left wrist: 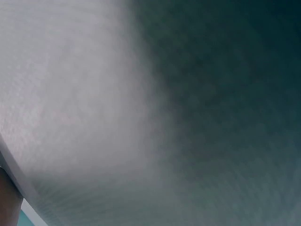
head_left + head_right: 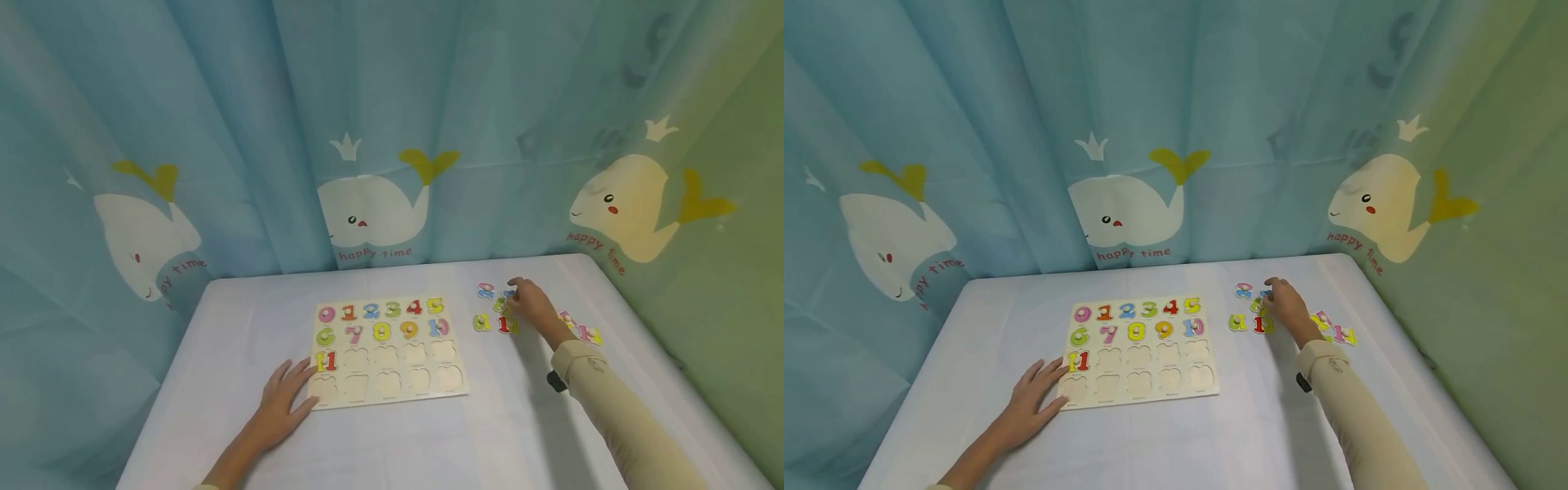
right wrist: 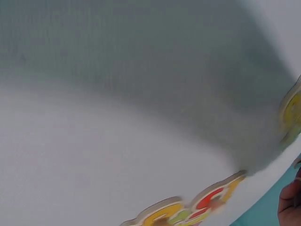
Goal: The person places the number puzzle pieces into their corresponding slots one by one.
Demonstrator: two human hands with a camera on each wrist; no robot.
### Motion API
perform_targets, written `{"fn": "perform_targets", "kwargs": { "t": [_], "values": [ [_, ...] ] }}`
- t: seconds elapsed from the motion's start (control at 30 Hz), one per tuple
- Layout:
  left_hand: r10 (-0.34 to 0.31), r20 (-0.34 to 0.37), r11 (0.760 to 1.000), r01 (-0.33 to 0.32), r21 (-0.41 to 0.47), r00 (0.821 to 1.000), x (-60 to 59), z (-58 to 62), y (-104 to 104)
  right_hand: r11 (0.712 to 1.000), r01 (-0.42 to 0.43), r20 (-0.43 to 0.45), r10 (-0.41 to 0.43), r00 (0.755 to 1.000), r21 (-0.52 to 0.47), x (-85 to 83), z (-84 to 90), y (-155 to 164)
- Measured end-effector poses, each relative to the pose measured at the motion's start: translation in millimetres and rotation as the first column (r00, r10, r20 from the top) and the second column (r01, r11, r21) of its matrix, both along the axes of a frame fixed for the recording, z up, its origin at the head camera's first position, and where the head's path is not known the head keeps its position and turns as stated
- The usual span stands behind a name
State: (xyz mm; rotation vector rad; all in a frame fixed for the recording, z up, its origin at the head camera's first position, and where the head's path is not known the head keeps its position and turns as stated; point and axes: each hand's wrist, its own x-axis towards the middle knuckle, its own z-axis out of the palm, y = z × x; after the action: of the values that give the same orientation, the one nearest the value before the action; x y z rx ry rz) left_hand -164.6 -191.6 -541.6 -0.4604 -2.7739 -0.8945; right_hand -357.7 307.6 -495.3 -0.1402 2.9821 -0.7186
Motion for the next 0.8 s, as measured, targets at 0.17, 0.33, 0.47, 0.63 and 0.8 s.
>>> {"fn": "perform_targets", "kwargs": {
  "t": [0.17,0.33,0.47,0.63,0.8],
  "values": [
    [0.002,0.023,1.0,-0.002,-0.006,1.0,-0.9,-1.1,-2,0.998,-0.052,-0.012,0.052,0.999,-0.021,6.3,3.5,-24],
    [0.002,0.02,1.0,-0.002,-0.004,1.0,-2.4,-5.5,-3,0.989,-0.143,-0.09,0.14,0.986,-0.035,17.2,1.6,-56],
    [-0.012,-0.01,1.0,0.011,-0.002,1.0,-3.0,-6.8,-4,0.984,-0.174,-0.099,0.17,0.981,-0.029,26.7,-1.0,-87],
    [-0.014,-0.01,1.0,0.014,-0.001,1.0,-3.1,-5.9,-4,0.978,-0.209,-0.084,0.206,0.975,-0.025,40.3,-3.3,-126],
    [-0.007,0.007,1.0,0.007,-0.002,1.0,-1.5,-4.9,-3,0.952,-0.301,-0.119,0.293,0.949,-0.052,54.4,-7.0,-163]
  ]
}}
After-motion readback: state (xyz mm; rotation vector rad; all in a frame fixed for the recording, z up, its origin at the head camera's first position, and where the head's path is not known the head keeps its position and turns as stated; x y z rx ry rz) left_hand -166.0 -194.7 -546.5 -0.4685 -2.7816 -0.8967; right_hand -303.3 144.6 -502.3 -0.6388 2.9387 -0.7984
